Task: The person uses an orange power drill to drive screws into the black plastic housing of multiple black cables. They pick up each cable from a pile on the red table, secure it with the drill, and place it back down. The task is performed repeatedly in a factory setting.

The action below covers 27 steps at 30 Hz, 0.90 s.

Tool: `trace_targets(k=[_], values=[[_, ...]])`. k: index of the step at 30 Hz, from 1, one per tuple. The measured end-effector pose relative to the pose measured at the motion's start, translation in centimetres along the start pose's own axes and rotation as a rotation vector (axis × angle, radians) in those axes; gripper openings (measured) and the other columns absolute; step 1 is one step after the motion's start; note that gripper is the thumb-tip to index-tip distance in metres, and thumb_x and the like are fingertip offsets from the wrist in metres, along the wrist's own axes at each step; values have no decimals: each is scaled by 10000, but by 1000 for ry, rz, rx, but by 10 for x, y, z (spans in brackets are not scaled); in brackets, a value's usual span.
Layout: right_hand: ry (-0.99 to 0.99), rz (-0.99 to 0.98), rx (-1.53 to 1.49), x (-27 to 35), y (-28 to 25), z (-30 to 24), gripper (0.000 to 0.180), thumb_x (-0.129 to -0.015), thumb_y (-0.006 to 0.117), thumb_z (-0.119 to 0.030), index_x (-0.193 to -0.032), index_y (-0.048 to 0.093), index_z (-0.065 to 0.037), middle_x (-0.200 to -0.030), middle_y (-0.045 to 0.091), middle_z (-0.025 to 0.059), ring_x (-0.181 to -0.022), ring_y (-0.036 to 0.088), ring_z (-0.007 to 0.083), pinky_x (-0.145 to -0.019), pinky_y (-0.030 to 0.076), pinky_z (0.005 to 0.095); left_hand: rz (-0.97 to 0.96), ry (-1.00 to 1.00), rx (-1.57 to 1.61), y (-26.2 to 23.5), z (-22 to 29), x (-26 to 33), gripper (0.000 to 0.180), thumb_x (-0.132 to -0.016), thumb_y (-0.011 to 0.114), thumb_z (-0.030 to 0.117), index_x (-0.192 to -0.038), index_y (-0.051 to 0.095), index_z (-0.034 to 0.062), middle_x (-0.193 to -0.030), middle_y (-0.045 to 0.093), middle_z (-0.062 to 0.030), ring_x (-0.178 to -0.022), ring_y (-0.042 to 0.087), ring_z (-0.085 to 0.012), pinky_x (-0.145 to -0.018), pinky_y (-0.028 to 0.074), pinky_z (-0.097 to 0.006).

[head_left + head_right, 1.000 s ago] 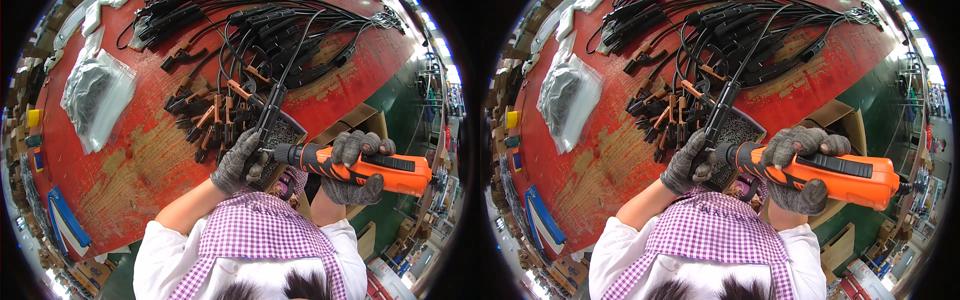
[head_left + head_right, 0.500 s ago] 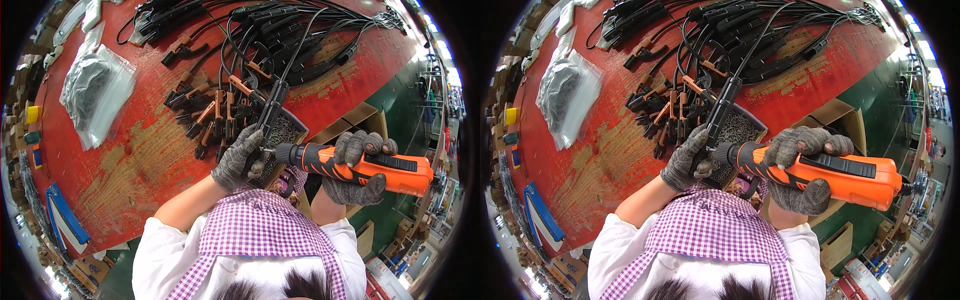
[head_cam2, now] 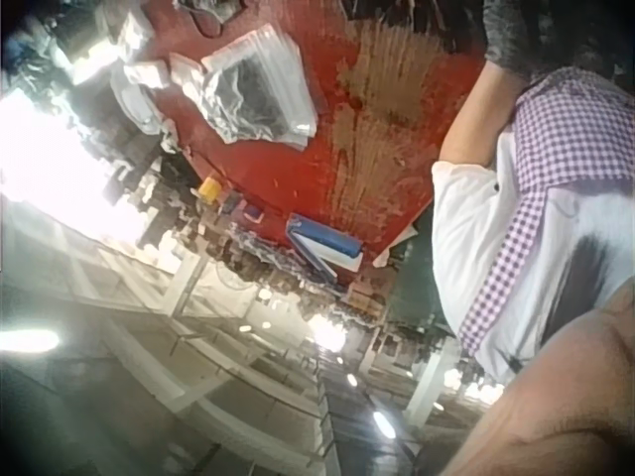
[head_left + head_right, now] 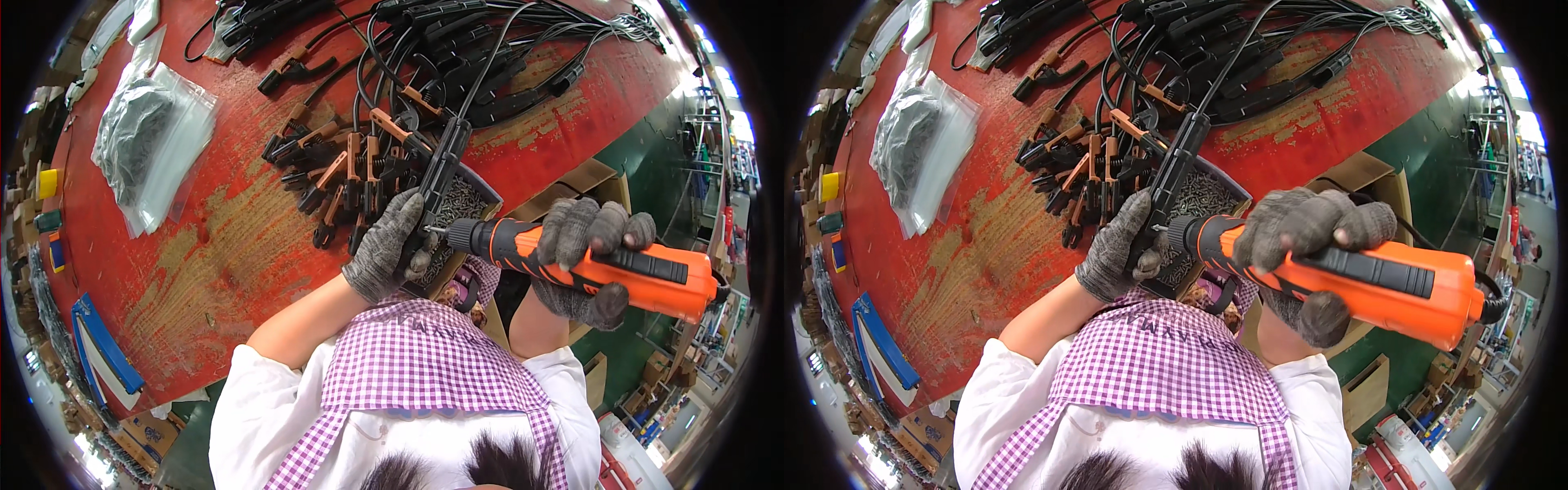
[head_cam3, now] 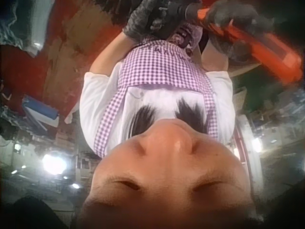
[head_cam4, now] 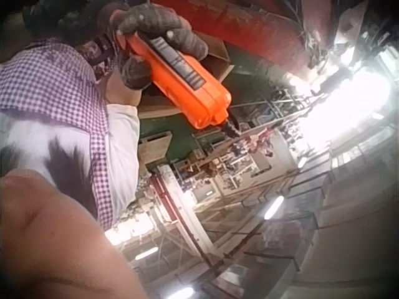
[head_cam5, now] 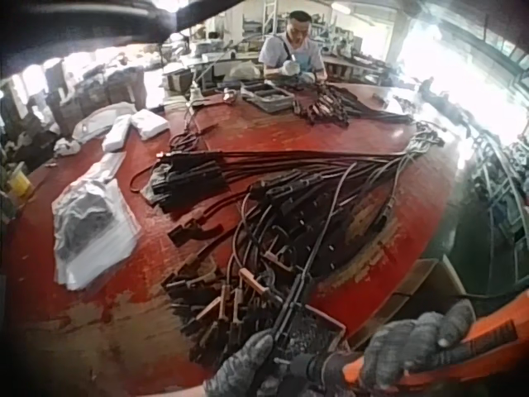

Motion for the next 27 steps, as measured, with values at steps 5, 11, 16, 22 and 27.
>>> trace_targets(k=[5, 11, 16, 22, 27], values=[[-7, -288, -164, -13, 20, 8, 386, -701, 647, -212, -987, 432, -66, -893, 562, 103, -531, 544, 114, -392, 424, 206, 10, 37, -39, 1, 4, 0, 273, -880, 476, 371, -1086, 436, 195, -651, 533, -50, -363, 414, -103, -303, 291, -205], [74, 0, -32, 1, 4, 12, 385, -716, 637, -205, -1001, 422, -61, -912, 544, 98, -604, 547, 143, -474, 462, 265, -63, 67, 25, 3, 10, 1, 372, -893, 473, 277, -1215, 347, 140, -700, 494, -23, -389, 439, -97, -292, 309, -195], [89, 96, -55, 4, -4, 7, 400, -720, 614, -208, -1046, 452, -43, -917, 550, 96, -637, 543, 151, -524, 453, 279, -81, -35, 81, 5, 6, 4, 342, -873, 510, 285, -1180, 382, 204, -704, 510, -27, -381, 416, -78, -298, 300, -178], [-40, 215, -21, 2, -21, -8, 426, -726, 606, -250, -1055, 443, -35, -924, 578, 126, -610, 567, 173, -490, 482, 301, -141, -58, 88, 7, 4, 4, 322, -869, 514, 313, -1159, 393, 241, -707, 522, -38, -384, 409, -65, -306, 306, -155], [-15, 233, -23, 5, -19, 3, 426, -723, 609, -243, -1055, 440, -36, -927, 576, 129, -623, 570, 183, -485, 487, 302, -140, -51, 74, 6, 5, 4, 319, -873, 505, 330, -1159, 391, 246, -711, 529, -42, -388, 412, -65, -313, 312, -158]])
Point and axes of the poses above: each hand's wrist, its own x-axis away from the middle knuckle, its own y-axis out of the palm, z = x × y, the point moved 8 cm from there along -x, towards the middle knuckle
